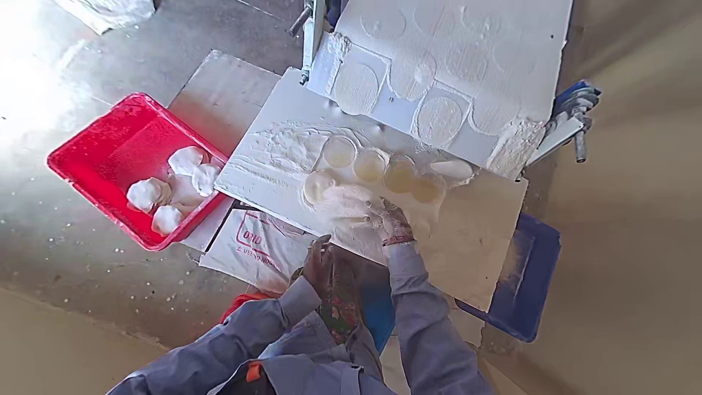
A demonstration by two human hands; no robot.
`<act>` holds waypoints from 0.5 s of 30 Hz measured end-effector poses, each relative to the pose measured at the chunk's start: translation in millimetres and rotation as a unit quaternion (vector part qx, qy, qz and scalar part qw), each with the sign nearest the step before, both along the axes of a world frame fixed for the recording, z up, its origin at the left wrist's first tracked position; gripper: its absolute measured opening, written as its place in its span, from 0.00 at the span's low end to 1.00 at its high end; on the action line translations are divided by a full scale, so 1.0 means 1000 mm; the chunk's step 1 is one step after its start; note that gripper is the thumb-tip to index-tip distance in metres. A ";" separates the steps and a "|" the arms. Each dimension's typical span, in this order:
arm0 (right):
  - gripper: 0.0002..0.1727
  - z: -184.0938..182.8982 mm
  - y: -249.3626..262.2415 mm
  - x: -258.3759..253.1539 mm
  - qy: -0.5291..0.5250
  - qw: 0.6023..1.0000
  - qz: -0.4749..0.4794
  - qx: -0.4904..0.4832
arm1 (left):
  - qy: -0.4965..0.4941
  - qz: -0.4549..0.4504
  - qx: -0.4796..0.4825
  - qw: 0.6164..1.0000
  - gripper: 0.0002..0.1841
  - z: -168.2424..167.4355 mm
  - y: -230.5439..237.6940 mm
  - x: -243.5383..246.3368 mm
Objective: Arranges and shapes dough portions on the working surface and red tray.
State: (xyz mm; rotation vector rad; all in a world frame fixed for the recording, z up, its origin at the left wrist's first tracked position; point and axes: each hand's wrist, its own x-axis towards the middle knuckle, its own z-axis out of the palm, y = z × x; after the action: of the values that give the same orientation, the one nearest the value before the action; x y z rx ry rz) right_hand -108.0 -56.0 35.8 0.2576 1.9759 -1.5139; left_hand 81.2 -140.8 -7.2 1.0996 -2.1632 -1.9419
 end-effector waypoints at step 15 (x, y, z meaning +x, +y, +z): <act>0.14 0.039 0.092 -0.029 0.085 0.968 0.180 0.152 | -0.096 -0.331 -0.308 0.887 0.18 -0.023 -0.073 -0.145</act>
State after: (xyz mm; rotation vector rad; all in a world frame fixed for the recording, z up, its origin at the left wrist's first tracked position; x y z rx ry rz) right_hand -137.2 36.5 74.8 -0.1084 2.2449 -1.0303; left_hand -63.7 -213.7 -30.5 0.4831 -3.2312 -1.0851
